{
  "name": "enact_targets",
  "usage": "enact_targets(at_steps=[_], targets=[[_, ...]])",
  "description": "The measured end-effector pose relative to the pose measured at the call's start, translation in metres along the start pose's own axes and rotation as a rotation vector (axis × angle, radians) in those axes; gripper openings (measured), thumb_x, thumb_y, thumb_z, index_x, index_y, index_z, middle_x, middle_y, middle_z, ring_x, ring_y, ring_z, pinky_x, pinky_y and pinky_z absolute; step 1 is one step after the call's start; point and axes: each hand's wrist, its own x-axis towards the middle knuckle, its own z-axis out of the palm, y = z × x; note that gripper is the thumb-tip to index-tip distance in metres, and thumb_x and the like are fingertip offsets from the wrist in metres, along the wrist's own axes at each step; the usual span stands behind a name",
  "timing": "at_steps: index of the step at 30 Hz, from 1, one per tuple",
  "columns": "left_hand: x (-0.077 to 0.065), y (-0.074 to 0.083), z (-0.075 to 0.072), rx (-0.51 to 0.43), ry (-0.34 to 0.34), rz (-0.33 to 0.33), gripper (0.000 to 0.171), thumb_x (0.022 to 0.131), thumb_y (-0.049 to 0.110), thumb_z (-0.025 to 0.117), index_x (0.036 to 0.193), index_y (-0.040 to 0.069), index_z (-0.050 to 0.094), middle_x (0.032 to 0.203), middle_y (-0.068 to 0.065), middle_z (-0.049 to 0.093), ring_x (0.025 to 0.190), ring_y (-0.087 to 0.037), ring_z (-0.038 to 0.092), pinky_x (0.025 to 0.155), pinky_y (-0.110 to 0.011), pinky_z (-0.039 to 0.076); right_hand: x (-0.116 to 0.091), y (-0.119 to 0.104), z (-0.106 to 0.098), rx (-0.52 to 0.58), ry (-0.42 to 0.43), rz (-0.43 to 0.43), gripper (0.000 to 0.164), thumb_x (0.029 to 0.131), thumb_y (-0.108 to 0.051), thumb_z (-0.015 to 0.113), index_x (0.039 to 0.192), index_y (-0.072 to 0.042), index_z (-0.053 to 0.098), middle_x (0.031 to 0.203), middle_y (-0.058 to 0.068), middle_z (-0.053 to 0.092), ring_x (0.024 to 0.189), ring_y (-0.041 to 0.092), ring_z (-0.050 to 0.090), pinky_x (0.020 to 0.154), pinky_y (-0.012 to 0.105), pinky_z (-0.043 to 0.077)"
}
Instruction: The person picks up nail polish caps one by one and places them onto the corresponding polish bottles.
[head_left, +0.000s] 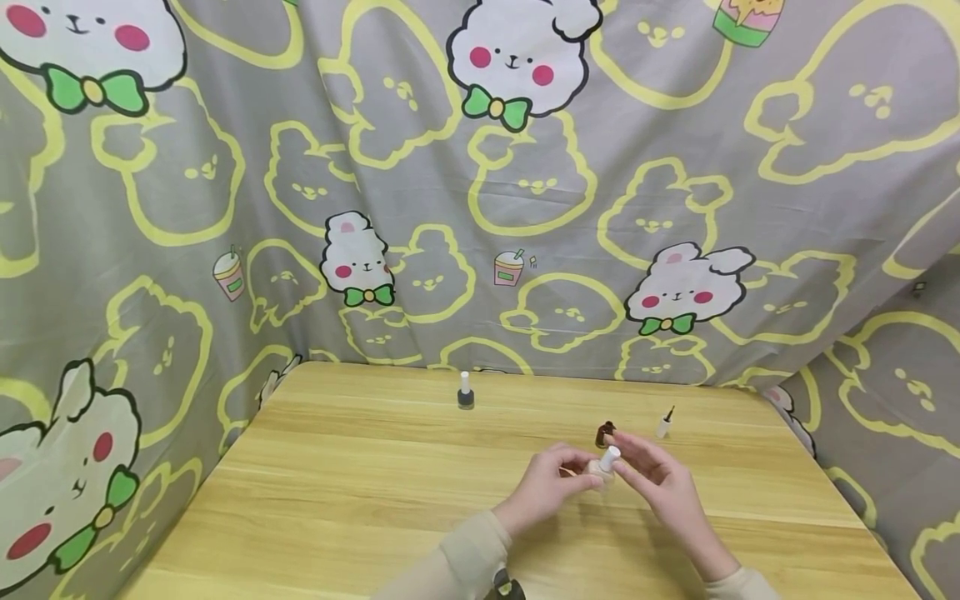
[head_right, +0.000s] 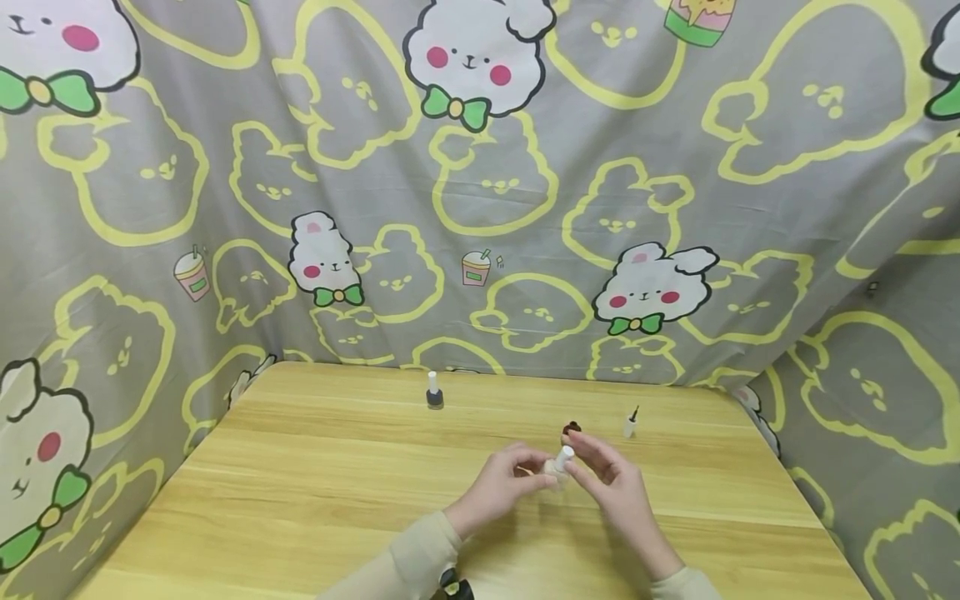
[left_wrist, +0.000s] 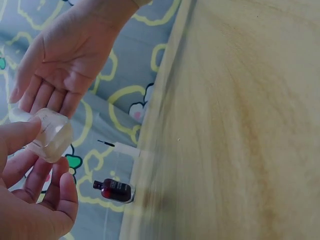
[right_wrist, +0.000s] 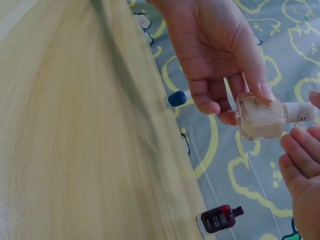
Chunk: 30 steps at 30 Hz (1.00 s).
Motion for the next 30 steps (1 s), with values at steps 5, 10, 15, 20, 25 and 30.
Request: enact_targets(at_steps=[5,10,15,20,25,30], targets=[[0.0006,0.0005,-0.0008,-0.001,-0.021,-0.003,0.027,0.088,0.022,0.072,0.111,0.008,0.072,0.098,-0.001,0.065,0.086,0.005,0.054,0.078,-0.016,0.05,0.0005,0.0022,-0.0009,0.039,-0.056,-0.047,0.039,0.093,0.009,0.055,0.131,0.014,0.05,0.129,-0.007,0.066,0.114,0.0,0.062,0.09,0.012,0.049],[0.0005,0.0013,-0.0008,0.006,-0.031,0.002,0.028,0.089,0.022,0.071,0.112,0.007,0.071,0.099,-0.001,0.065,0.087,0.006,0.053,0.078,-0.016,0.05,0.0001,0.0046,-0.002,0.054,-0.06,-0.065,0.034,0.094,0.008,0.054,0.127,0.016,0.052,0.127,-0.003,0.067,0.114,0.003,0.063,0.09,0.013,0.049],[0.0004,0.0016,-0.0005,0.01,-0.031,0.002,0.028,0.089,0.022,0.071,0.112,0.007,0.071,0.099,0.0,0.065,0.088,0.006,0.053,0.079,-0.016,0.05,-0.0016,0.0042,-0.0024,0.002,-0.04,-0.028,0.031,0.094,0.007,0.055,0.124,0.014,0.056,0.121,-0.006,0.07,0.107,-0.002,0.065,0.088,0.012,0.05],[0.0001,0.0026,-0.0007,0.009,-0.032,-0.009,0.027,0.089,0.022,0.071,0.111,0.007,0.071,0.097,0.0,0.064,0.086,0.006,0.053,0.078,-0.017,0.05,-0.0022,0.0029,-0.002,-0.048,-0.008,0.022,0.028,0.092,0.005,0.059,0.12,0.013,0.059,0.113,-0.012,0.072,0.102,-0.004,0.066,0.086,0.012,0.051],[0.0,0.0021,-0.0008,0.009,-0.027,-0.013,0.028,0.087,0.022,0.073,0.11,0.006,0.072,0.096,0.0,0.064,0.085,0.005,0.054,0.077,-0.017,0.051,-0.0024,0.0019,-0.0018,-0.104,0.026,0.073,0.027,0.09,0.001,0.064,0.116,0.01,0.062,0.105,-0.015,0.073,0.094,-0.002,0.067,0.082,0.014,0.052],[-0.0003,0.0003,0.0001,0.004,-0.024,-0.004,0.027,0.086,0.021,0.075,0.109,0.007,0.072,0.096,0.0,0.065,0.085,0.004,0.055,0.077,-0.017,0.051,-0.0025,0.001,-0.0009,-0.143,0.062,0.113,0.023,0.088,-0.001,0.068,0.109,0.007,0.064,0.097,-0.015,0.072,0.09,-0.002,0.067,0.081,0.013,0.051]])
